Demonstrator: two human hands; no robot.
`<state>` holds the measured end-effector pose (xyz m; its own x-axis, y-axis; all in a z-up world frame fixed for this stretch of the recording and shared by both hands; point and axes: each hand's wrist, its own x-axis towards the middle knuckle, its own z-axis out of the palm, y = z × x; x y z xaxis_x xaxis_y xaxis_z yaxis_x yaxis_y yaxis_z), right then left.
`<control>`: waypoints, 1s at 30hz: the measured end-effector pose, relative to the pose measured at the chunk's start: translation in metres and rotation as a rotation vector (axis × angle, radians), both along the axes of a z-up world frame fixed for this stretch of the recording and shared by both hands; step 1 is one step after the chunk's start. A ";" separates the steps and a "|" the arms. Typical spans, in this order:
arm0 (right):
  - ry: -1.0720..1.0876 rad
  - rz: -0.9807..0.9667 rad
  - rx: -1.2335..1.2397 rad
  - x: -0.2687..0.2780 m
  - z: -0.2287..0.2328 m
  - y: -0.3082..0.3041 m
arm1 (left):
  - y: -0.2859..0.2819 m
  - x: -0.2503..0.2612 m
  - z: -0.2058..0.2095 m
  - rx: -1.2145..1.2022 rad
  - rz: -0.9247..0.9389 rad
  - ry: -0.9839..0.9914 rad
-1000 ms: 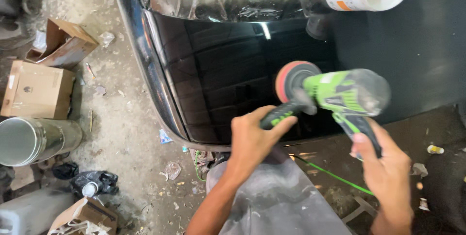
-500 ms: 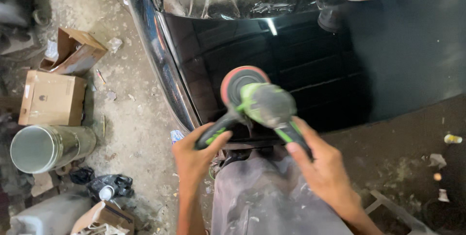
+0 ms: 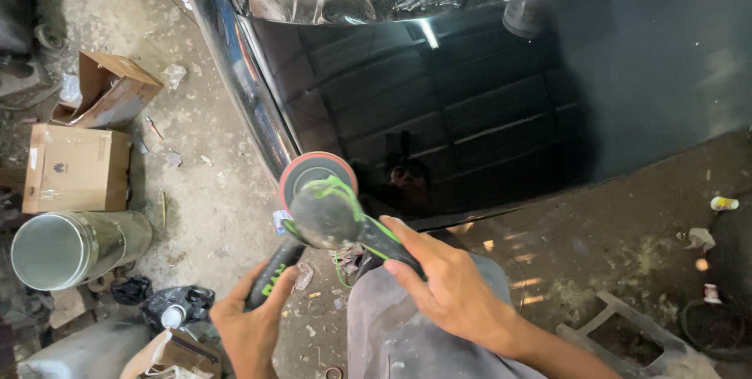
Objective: The person polishes the trunk of a dark car using a power polisher, applying a white substance by hand before using the tool.
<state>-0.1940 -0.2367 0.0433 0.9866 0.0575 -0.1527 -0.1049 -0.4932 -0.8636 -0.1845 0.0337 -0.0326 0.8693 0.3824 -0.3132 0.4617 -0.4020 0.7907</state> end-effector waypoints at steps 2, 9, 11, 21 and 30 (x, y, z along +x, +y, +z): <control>0.006 -0.041 -0.038 -0.007 0.003 -0.017 | -0.025 -0.006 0.004 -0.011 0.008 0.015; -0.008 -0.261 -0.122 -0.057 -0.006 -0.105 | -0.131 -0.015 0.038 -0.047 -0.206 -0.027; 0.045 -0.366 -0.187 -0.076 -0.017 -0.136 | -0.163 -0.016 0.046 -0.058 -0.240 0.021; 0.079 -0.630 -0.276 -0.139 -0.022 -0.235 | -0.278 0.001 0.059 -0.355 -0.601 -0.130; 0.075 -0.596 -0.216 -0.139 -0.034 -0.195 | -0.233 -0.004 0.042 -0.349 -0.554 -0.165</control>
